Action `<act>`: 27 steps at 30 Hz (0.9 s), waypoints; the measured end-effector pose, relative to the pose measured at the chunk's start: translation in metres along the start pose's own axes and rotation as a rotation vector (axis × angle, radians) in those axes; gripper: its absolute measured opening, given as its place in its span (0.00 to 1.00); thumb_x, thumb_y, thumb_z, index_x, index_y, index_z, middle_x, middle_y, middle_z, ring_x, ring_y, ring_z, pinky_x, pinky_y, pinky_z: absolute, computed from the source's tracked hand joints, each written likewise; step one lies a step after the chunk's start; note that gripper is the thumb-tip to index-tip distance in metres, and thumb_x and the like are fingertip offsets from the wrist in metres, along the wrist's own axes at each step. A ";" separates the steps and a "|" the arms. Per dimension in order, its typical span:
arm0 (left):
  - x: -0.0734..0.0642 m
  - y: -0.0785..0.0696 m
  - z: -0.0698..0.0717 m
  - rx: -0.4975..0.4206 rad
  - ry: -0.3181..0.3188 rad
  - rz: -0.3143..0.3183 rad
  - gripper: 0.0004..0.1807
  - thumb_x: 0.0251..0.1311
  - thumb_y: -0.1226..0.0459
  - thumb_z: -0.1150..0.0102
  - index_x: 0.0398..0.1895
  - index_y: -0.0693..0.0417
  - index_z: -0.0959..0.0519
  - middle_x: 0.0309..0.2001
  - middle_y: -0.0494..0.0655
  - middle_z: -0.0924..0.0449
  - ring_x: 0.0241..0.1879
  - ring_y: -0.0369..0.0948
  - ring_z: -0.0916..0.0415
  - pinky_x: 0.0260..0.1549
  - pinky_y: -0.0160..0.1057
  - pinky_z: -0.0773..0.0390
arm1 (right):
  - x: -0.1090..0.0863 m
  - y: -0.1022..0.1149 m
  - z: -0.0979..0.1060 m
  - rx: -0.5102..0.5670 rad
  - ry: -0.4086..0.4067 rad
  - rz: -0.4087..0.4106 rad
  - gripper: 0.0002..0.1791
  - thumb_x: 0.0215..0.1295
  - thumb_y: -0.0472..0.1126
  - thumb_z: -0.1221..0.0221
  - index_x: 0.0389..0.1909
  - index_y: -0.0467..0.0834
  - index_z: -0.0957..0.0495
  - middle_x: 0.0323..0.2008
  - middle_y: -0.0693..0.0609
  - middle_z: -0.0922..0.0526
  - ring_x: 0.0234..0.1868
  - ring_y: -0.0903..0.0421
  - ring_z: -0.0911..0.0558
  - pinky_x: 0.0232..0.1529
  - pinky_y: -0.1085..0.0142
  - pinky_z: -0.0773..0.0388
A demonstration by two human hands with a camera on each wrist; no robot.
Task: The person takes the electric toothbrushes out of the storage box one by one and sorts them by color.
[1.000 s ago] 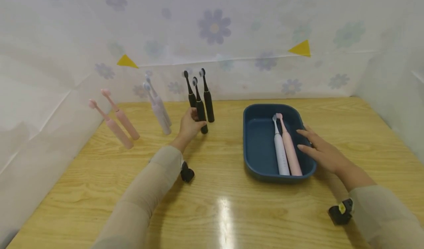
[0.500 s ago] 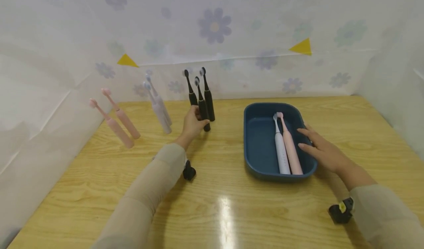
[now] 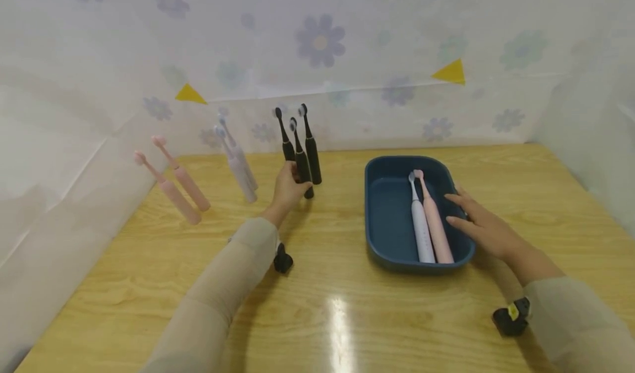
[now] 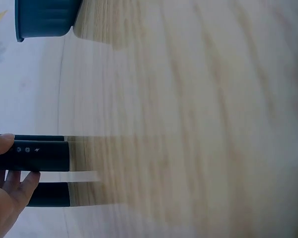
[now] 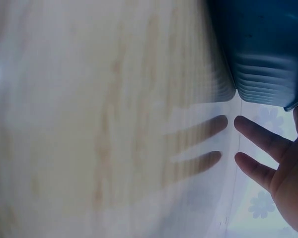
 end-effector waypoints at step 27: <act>-0.023 -0.027 0.015 -0.103 -0.090 -0.072 0.31 0.50 0.67 0.42 0.58 0.61 0.42 0.51 0.54 0.40 0.50 0.46 0.37 0.46 0.38 0.32 | 0.001 0.001 0.000 -0.011 -0.015 -0.027 0.31 0.66 0.44 0.57 0.65 0.41 0.57 0.65 0.43 0.70 0.61 0.34 0.61 0.45 0.34 0.55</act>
Point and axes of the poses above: each hand's wrist, its own x-axis towards the middle knuckle, its own z-axis out of the back of the hand, y = z × x, the point moved 2 cm from there along x, towards the middle knuckle
